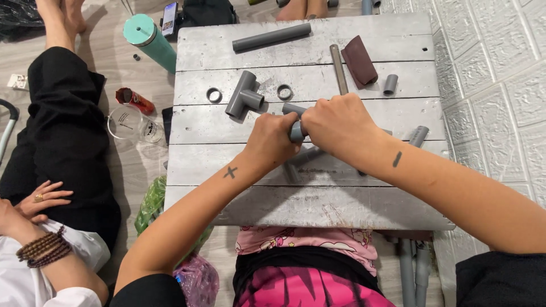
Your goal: The person sands the edges of gray plastic pipe fittings using a brown sanding block. They repeatedly pick up fittings, rotate them, and rub the sanding block along the cut ends and joints, then place them back on the table.
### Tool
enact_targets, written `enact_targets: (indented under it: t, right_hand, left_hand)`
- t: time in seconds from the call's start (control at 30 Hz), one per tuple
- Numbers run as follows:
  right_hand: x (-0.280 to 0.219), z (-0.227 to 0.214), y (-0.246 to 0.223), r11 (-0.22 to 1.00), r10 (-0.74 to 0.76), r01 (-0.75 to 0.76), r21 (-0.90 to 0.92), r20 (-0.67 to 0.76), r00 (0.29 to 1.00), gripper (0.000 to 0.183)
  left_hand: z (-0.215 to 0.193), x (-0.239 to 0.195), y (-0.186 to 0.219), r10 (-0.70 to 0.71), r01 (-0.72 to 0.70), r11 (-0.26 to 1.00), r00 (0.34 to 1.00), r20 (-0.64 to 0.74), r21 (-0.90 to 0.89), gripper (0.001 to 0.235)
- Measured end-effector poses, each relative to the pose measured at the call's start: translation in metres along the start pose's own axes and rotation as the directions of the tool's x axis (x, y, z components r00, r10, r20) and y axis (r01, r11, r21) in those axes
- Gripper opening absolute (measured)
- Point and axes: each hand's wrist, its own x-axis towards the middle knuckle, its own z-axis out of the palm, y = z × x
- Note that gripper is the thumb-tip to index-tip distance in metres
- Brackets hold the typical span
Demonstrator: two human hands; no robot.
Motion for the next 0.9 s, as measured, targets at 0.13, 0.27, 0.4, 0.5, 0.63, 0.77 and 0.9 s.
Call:
enact_targets:
  t: [0.13, 0.27, 0.4, 0.5, 0.63, 0.77, 0.9]
  right_hand:
    - [-0.005, -0.003, 0.000, 0.988, -0.072, 0.057, -0.140, -0.105, 0.992, 0.024]
    - [-0.010, 0.002, 0.003, 0.938, -0.189, 0.083, -0.338, -0.293, 0.937, 0.029]
    - [-0.013, 0.005, 0.003, 0.916, -0.241, 0.103, -0.387, -0.328, 0.913, 0.031]
    - [-0.016, 0.004, 0.001, 0.851, -0.322, 0.096, -0.517, -0.368, 0.873, 0.031]
    - [-0.017, 0.012, 0.002, 0.846, -0.379, 0.150, -0.512, -0.379, 0.844, 0.027]
    - [-0.019, 0.011, 0.014, 0.911, -0.290, 0.143, -0.387, -0.353, 0.890, 0.018]
    - [-0.010, -0.053, 0.015, 0.999, -0.031, 0.032, -0.005, 0.212, 0.977, 0.022]
  left_hand:
    - [-0.031, 0.012, 0.031, -0.184, 0.218, 0.956, 0.967, 0.177, -0.194, 0.008]
    - [-0.046, 0.017, 0.042, -0.267, 0.419, 0.835, 0.876, 0.401, -0.357, 0.010]
    - [-0.046, 0.016, 0.045, -0.255, 0.490, 0.771, 0.823, 0.507, -0.407, 0.012]
    - [-0.045, 0.017, 0.046, -0.162, 0.582, 0.630, 0.745, 0.647, -0.513, 0.018]
    - [-0.032, 0.013, 0.039, -0.045, 0.674, 0.407, 0.690, 0.723, -0.617, 0.015]
    - [-0.057, 0.023, 0.050, -0.124, 0.641, 0.513, 0.713, 0.690, -0.571, 0.022]
    - [-0.040, 0.026, 0.026, -0.244, 0.426, 0.846, 0.844, 0.478, -0.321, 0.012]
